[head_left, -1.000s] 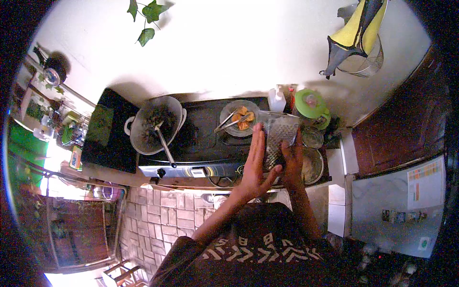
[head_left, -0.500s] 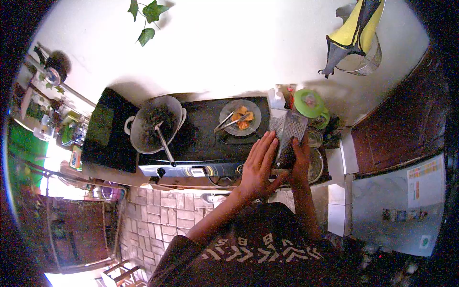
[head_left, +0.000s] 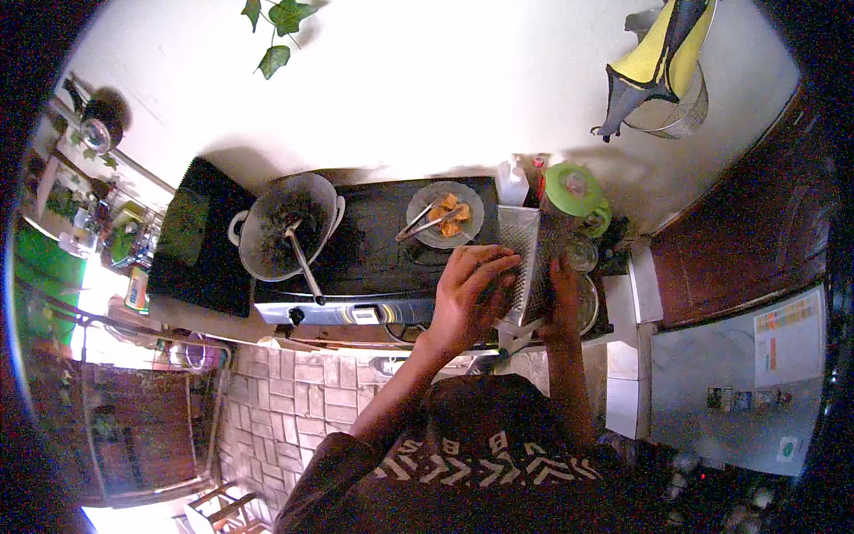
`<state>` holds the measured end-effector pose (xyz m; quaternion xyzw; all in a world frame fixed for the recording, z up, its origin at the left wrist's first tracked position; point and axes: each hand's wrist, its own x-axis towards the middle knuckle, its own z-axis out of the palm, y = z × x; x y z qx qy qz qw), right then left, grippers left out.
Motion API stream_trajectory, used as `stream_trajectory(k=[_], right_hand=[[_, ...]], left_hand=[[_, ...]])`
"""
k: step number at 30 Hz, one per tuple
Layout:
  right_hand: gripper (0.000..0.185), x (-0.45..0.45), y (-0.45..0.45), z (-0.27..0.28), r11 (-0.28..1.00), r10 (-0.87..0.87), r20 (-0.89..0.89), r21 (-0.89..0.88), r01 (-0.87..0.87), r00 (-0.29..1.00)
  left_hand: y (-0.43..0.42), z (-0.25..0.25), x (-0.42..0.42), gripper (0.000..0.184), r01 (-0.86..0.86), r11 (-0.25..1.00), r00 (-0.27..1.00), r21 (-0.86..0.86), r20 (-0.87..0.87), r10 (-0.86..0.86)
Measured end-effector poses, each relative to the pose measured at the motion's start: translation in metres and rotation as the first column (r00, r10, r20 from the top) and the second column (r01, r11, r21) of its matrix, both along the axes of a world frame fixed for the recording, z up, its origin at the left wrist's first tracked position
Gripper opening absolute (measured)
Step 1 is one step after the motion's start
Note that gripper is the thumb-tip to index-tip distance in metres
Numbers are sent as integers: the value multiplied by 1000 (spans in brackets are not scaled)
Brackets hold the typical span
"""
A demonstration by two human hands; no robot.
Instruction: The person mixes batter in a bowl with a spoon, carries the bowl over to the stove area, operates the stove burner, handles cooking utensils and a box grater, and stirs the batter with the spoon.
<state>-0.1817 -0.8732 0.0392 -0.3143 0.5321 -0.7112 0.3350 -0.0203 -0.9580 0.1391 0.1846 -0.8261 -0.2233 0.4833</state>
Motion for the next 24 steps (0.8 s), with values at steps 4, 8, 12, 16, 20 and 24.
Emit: stream_trajectory(k=[4,8,12,16,20,24], right_hand=[[58,-13,-4,-32,960,-279,-806,-228,161,522],[55,0,-4,8,997,74,342,-47,-62,937],[51,3,-2,19,985,165,492,-128,-116,855],[52,0,-4,8,997,76,424,-54,-59,902],[54,2,-1,7,994,106,460,-68,-83,882],[54,-3,0,-9,998,70,497,-40,-58,865]], left_hand=[[1,4,1,31,19,999,999,-31,-26,-20],[8,6,2,29,-1,1000,999,-8,-54,0],[8,4,3,28,9,999,997,-51,-74,-13],[9,3,4,28,3,997,997,-71,-83,-9],[11,4,4,26,-2,1000,997,-29,-79,-1],[12,5,3,22,-23,1000,996,-16,-87,22]])
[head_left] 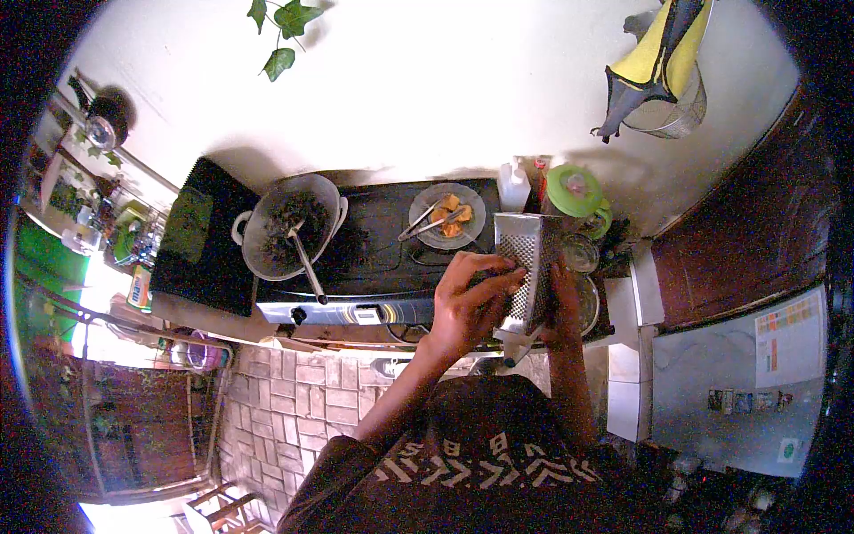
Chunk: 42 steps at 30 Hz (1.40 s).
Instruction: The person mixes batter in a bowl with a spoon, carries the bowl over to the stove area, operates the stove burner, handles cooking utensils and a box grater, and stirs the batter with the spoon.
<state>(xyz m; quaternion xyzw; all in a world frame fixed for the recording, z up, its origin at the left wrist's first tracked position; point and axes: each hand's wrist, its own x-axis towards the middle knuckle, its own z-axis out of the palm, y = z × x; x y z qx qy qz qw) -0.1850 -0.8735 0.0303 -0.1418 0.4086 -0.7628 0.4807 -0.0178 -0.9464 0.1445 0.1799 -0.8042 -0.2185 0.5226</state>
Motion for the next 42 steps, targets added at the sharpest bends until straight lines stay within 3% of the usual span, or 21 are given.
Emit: stream_trajectory(k=[1,2,4,5,6,10,12,13,15,16,18,22,25,27,28,30,34,36,37,39,42], right_hand=[[54,-5,3,-10,1000,0,0,-1,0,1000],[53,-11,7,-22,995,-83,-581,-96,33,810],[52,-5,6,-3,981,-184,-932,-192,5,313],[51,2,2,13,991,-55,-549,-134,-22,834],[50,9,-1,29,991,89,75,-106,-80,993],[48,13,-4,33,996,59,106,-79,-50,993],[46,14,-4,37,993,83,129,-94,-71,988],[46,14,-4,39,991,95,140,-103,-81,986],[45,16,-4,41,988,121,162,-117,-103,979],[45,17,-4,41,988,121,163,-117,-103,979],[47,18,-5,40,988,123,148,-112,-107,981],[52,19,-7,38,990,116,86,-95,-108,990],[56,22,-8,35,991,109,-5,-75,-109,994],[59,25,-9,33,992,103,-80,-62,-108,991],[60,26,-10,32,993,97,-120,-56,-104,988],[63,28,-11,32,994,82,-211,-50,-95,974],[69,30,-12,35,997,48,-386,-43,-69,921],[72,31,-11,42,997,34,-467,-49,-64,884],[74,32,-9,48,996,27,-502,-56,-63,865],[77,36,-6,63,993,18,-557,-85,-79,830],[84,38,-5,84,964,198,-483,-60,-258,853]], left_hand=[[0,0,0,22,0,1000,1000,-1,0,0],[-1,-1,0,21,2,1000,1000,-1,4,-2],[-1,-1,0,20,5,1000,1000,-1,8,-5],[-1,-1,0,20,1,1000,1000,7,17,-2],[-1,-1,0,19,-3,1000,1000,15,25,2],[-5,-9,-1,28,45,998,999,42,-20,-44],[-5,-12,-2,48,-2,988,998,157,-55,11],[-4,-13,-4,48,-1,988,998,156,-55,10],[-1,-14,-7,79,186,752,968,633,-248,-31],[-3,-16,-7,79,185,751,968,633,-248,-30],[-9,-25,-9,100,298,599,951,743,-288,-115],[-10,-19,-6,101,382,542,924,748,-325,-202],[-6,-12,-5,102,514,368,856,775,-433,-283],[-6,-17,-6,101,424,491,905,761,-337,-259],[-6,-17,-5,101,424,491,905,761,-338,-258],[-7,-12,-4,99,452,308,882,837,-369,-293],[-2,-6,-4,97,492,311,869,813,-434,-239],[-2,-5,-4,95,391,430,919,813,-320,-231],[-3,-8,-4,95,392,431,919,813,-320,-231],[-6,-15,-4,93,327,645,944,690,-215,-248],[-5,-14,-4,91,293,662,956,690,-194,-220]])
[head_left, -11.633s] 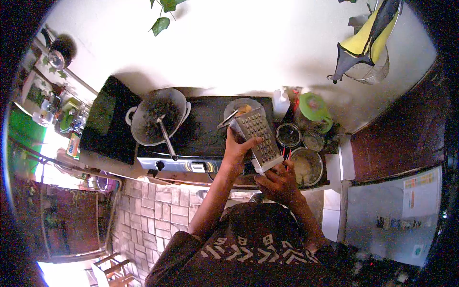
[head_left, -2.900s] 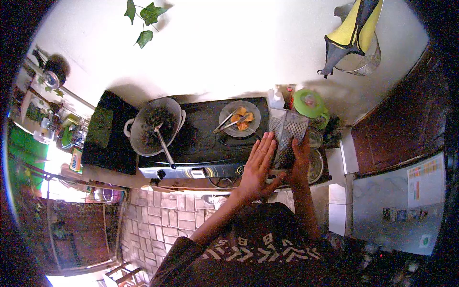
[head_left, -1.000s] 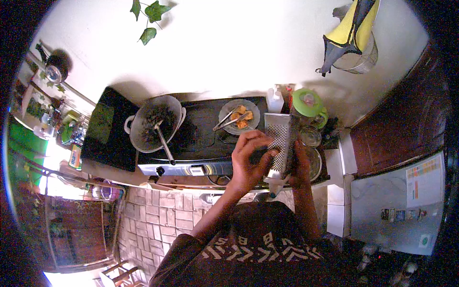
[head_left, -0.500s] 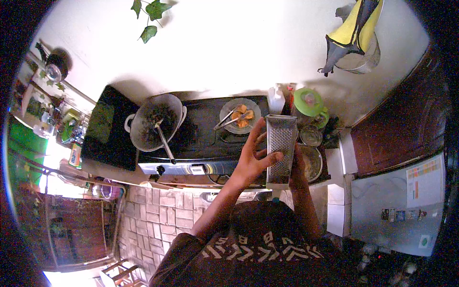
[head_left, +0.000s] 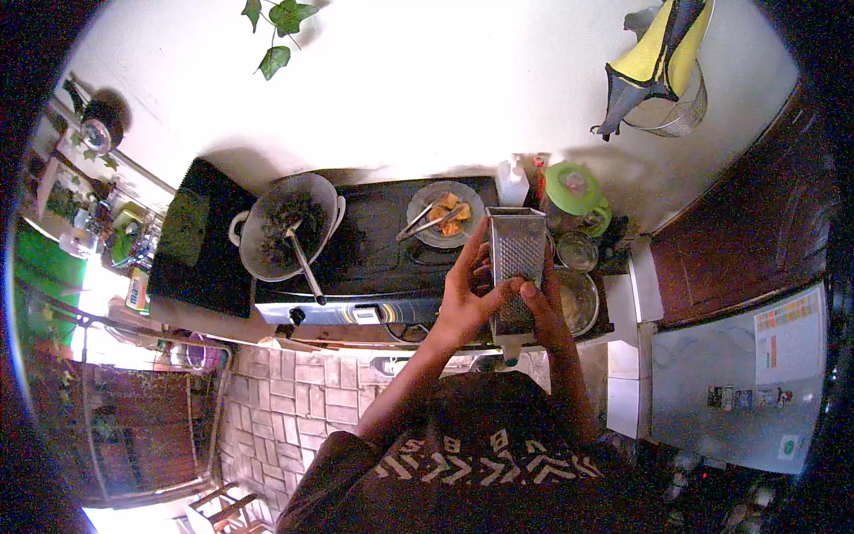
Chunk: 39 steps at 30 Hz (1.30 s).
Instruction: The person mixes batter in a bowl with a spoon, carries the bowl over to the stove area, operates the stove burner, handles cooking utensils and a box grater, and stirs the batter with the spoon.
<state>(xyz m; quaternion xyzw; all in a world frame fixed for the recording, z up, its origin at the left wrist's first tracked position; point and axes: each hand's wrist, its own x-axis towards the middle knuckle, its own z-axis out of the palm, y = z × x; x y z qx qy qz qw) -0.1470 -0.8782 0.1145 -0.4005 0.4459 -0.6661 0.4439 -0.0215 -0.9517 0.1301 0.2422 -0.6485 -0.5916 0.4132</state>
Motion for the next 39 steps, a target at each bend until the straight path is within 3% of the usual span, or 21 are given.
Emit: stream_trajectory(k=[7,13,15,19,21,24,27,31,34,37,39], right_hand=[[79,3,4,-13,998,-58,33,9,57,998],[75,2,-3,-12,996,-78,-93,-60,73,993],[75,-1,1,-25,983,-125,-130,120,140,984],[74,2,0,-13,975,-23,-78,220,40,997],[75,6,-3,-12,993,-102,-163,41,110,981],[75,7,-4,2,995,-86,-250,19,94,964],[77,6,-5,2,996,-79,-298,19,89,951],[78,5,-6,-7,998,-43,-201,28,49,979],[79,15,-10,5,983,-48,-355,149,108,934],[79,17,-13,-6,993,-72,-207,-102,52,976],[75,12,-13,-8,997,-57,-267,-56,43,962]], left_hand=[[-1,-7,1,88,-11,1000,1000,21,-26,11],[-3,-8,0,91,23,995,997,94,-73,-16],[-6,-12,0,93,11,998,997,56,-82,-6],[-4,-10,2,92,-15,997,999,73,-49,19],[-4,-10,3,92,-25,999,999,36,-38,27],[-2,-7,4,91,-3,991,998,135,-61,11],[-2,-7,4,91,9,993,997,117,-74,0],[0,-12,2,90,-19,993,997,116,-77,28],[1,-12,1,85,-87,990,993,112,-68,95],[1,-10,-5,79,-27,971,985,239,-159,67],[2,-16,-7,73,-36,979,990,200,-130,63]])
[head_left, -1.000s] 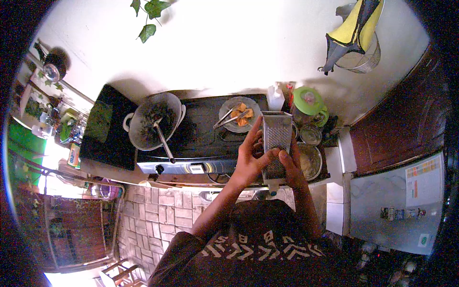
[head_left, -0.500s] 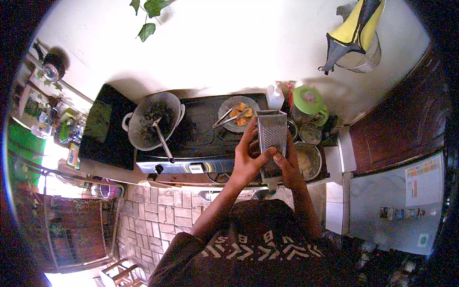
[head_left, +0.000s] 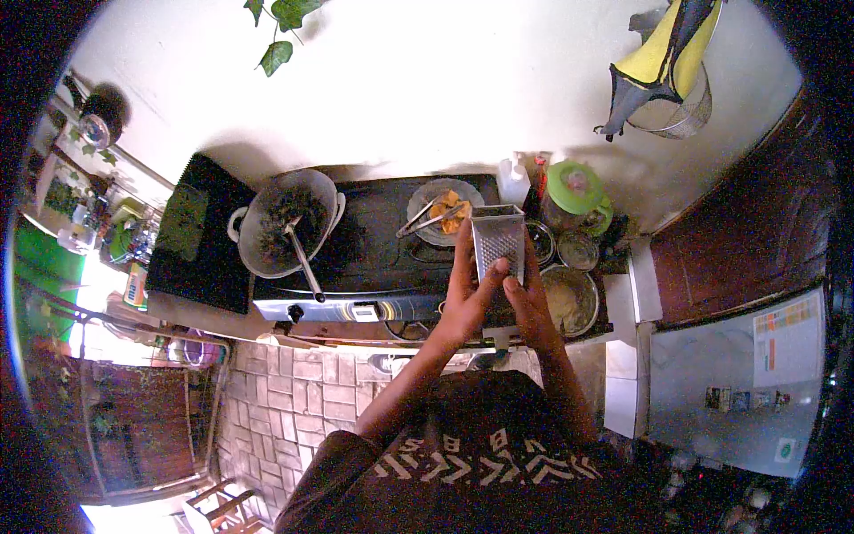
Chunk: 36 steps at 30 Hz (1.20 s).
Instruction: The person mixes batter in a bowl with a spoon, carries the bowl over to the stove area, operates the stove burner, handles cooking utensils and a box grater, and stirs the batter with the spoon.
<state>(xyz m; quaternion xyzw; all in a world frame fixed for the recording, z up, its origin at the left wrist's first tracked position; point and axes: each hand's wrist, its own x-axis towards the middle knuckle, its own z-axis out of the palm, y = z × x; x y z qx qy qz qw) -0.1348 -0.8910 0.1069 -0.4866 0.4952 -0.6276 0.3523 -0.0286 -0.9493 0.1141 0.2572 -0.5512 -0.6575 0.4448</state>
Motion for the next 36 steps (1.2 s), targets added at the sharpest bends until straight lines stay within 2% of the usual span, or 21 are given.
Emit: stream_trajectory(k=[4,10,18,22,24,30,33,36], right_hand=[[70,2,-1,4,995,-8,32,100,5,999],[67,-5,4,-4,992,30,-104,125,-17,994],[82,-16,5,-9,965,230,89,107,-239,969],[88,-20,6,-2,965,241,5,106,-240,971],[95,-23,6,-2,965,248,-111,112,-235,962],[103,-24,4,1,949,304,-55,110,-297,951],[106,-28,3,-7,942,331,-93,101,-321,939],[107,-28,4,-8,941,333,-62,93,-327,941]], left_hand=[[-4,-10,0,73,61,998,997,33,-40,-60],[-4,-9,2,73,76,996,997,36,-2,-76],[-3,-12,2,74,67,997,997,50,-41,-65],[-3,-14,3,73,76,994,997,83,-24,-74],[-2,-10,4,73,69,985,998,160,-15,-68],[-3,-11,5,74,105,961,992,255,-94,-84],[-2,-6,6,73,80,967,997,243,-38,-73],[-5,-14,5,74,98,960,994,262,-76,-81]])
